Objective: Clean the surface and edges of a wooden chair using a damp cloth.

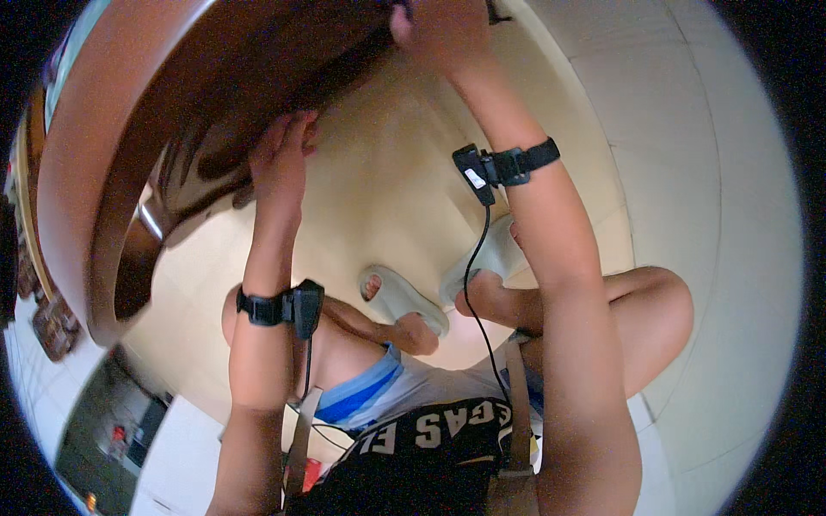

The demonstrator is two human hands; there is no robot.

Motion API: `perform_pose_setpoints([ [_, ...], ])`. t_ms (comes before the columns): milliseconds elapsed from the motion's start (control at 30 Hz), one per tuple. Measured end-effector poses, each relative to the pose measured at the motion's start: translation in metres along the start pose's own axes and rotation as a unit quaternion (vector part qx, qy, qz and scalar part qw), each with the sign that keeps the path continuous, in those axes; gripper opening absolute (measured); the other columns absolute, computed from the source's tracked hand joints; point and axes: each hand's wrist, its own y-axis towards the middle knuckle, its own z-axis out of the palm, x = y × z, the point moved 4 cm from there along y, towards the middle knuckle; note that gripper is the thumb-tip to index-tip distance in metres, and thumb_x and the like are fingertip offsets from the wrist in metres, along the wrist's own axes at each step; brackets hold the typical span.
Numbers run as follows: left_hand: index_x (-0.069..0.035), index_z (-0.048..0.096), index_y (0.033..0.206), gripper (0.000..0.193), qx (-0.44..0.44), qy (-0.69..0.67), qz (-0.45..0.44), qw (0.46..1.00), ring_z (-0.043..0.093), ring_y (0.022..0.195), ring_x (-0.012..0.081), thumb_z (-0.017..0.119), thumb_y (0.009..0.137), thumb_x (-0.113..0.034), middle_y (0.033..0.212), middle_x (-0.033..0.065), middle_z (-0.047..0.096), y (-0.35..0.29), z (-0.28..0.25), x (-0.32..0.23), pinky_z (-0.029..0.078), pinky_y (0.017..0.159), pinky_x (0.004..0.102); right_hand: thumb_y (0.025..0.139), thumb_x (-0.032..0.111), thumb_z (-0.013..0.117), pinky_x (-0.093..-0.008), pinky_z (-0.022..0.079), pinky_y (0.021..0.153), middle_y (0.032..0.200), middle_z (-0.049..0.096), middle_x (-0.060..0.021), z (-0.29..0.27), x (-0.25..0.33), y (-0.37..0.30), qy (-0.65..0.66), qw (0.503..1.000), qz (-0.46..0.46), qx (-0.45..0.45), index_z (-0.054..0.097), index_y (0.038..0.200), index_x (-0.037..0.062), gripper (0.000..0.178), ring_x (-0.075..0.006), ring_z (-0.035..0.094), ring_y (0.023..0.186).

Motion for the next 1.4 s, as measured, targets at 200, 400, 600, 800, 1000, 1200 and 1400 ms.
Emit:
perform_pose_setpoints([
  [200,0.001,0.068,0.101,0.018,-0.048,-0.060,-0.040,0.996,0.059,0.084,0.0119,0.061,0.100,-0.016,0.088,0.0043,0.066,0.007,-0.021,0.023,0.047,0.080,0.0295,0.084,0.001,0.068,-0.0297,0.048,0.089,0.102,0.068,-0.0018,0.034,0.021,-0.040,0.599,0.752,0.268,-0.065,0.067,0.114,0.0010,0.030,-0.0135,0.062,0.099],
  [400,-0.006,0.073,0.111,0.022,-0.055,-0.036,-0.057,0.996,0.069,0.092,0.0139,0.058,0.102,-0.019,0.107,0.0046,0.075,0.003,-0.031,0.035,0.052,0.078,0.0315,0.086,0.004,0.068,-0.0349,0.050,0.083,0.097,0.071,-0.0063,0.030,0.030,-0.040,0.548,0.806,0.209,-0.078,0.069,0.110,0.0035,0.024,-0.0222,0.066,0.092],
  [600,-0.005,0.071,0.113,0.023,-0.009,-0.015,-0.088,0.996,0.069,0.095,0.0166,0.057,0.102,-0.020,0.108,0.0068,0.075,0.001,-0.019,0.032,0.052,0.082,0.0339,0.088,0.015,0.070,-0.0384,0.053,0.074,0.095,0.071,-0.0177,0.086,-0.034,-0.051,0.106,0.992,0.033,-0.065,0.068,0.105,0.0019,0.021,-0.0352,0.069,0.091],
  [800,-0.004,0.070,0.113,0.027,-0.057,-0.119,-0.150,0.980,0.070,0.096,0.0196,0.057,0.101,-0.023,0.108,0.0098,0.074,-0.003,-0.041,0.033,0.053,0.082,0.0349,0.089,0.005,0.062,-0.0389,0.052,0.081,0.088,0.069,-0.0162,0.038,0.076,-0.081,0.352,0.883,0.282,-0.128,0.068,0.095,0.0000,0.010,-0.0360,0.065,0.082],
  [1000,-0.005,0.068,0.113,0.029,-0.077,-0.174,-0.153,0.970,0.069,0.097,0.0207,0.052,0.100,-0.024,0.107,0.0093,0.073,-0.009,-0.048,0.052,0.054,0.083,0.0363,0.085,0.015,0.066,-0.0419,0.053,0.070,0.081,0.064,-0.0142,-0.002,0.155,-0.057,0.342,0.902,-0.058,-0.258,0.066,0.082,0.0059,0.010,-0.0341,0.063,0.077],
  [1200,-0.004,0.066,0.114,0.031,-0.115,-0.233,-0.211,0.942,0.069,0.097,0.0204,0.049,0.103,-0.028,0.108,0.0092,0.071,-0.028,-0.054,0.038,0.055,0.084,0.0367,0.082,0.022,0.072,-0.0415,0.045,0.056,0.069,0.066,-0.0108,-0.016,0.149,-0.015,0.225,0.923,-0.214,0.229,0.072,0.080,0.0082,0.014,-0.0307,0.062,0.061],
  [1400,-0.003,0.063,0.119,0.038,-0.229,-0.284,-0.154,0.918,0.062,0.099,0.0190,0.046,0.108,-0.035,0.114,0.0078,0.067,-0.053,-0.065,0.037,0.053,0.082,0.0353,0.083,0.022,0.070,-0.0446,0.056,0.063,0.077,0.073,-0.0146,0.008,0.227,-0.025,0.121,0.953,-0.219,0.173,0.074,0.088,0.0097,0.014,-0.0346,0.072,0.070],
])
